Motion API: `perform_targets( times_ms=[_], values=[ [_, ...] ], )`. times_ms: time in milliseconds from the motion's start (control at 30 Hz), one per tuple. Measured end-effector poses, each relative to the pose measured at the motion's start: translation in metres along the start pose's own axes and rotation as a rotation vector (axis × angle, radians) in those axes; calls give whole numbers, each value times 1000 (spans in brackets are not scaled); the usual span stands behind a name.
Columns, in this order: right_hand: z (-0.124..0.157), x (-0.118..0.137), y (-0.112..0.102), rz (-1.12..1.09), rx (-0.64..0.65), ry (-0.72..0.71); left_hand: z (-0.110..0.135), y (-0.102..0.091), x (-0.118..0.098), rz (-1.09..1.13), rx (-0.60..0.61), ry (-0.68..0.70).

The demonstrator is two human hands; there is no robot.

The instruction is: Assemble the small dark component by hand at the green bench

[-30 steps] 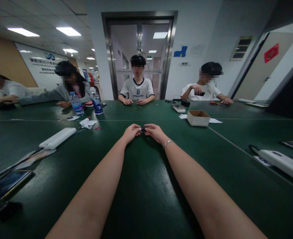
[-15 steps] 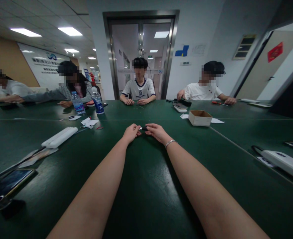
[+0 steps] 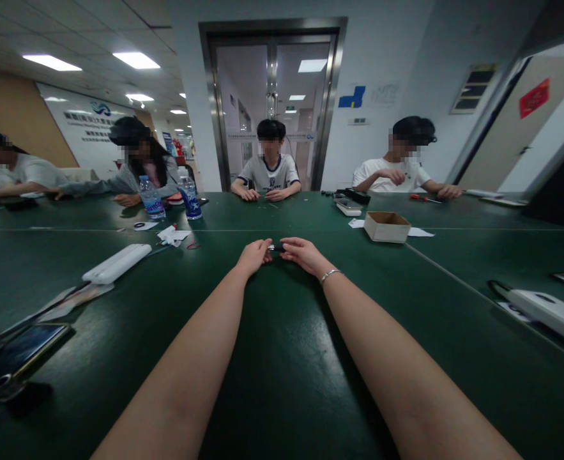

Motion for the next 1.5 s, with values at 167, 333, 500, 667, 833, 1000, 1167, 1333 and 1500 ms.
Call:
perform_targets(
  times_ms=[167, 333, 500, 667, 833, 1000, 1167, 1333, 1500],
  values=[
    [2, 1, 2, 3, 5, 17, 0, -1, 1, -65, 23, 2],
    [3, 2, 3, 10, 15, 22, 1, -2, -1, -111, 33, -23],
    [3, 2, 3, 11, 31, 21, 3, -4, -4, -120, 46, -45],
    [4, 3, 4, 5, 48, 20, 5, -4, -8, -91, 46, -68],
    [6, 4, 4, 4, 45, 29, 6, -4, -11, -135, 47, -64],
    [3, 2, 3, 10, 18, 43, 7, -4, -15, -226, 46, -54],
    [2, 2, 5, 11, -18, 51, 7, -4, -15, -259, 39, -14],
    [3, 3, 7, -2, -49, 46, 7, -2, -14, -204, 30, 14],
    [2, 2, 6, -16, -77, 40, 8, 1, -13, -152, 64, 57]
  ],
)
Point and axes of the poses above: each hand's wrist, its own z-axis away from the middle knuckle, its own y-axis out of the palm, x = y × z, the point moved 3 cm from there along -z, towards the middle knuckle, and after that the axes turned 10 degrees about y, right-handed, at the moved point
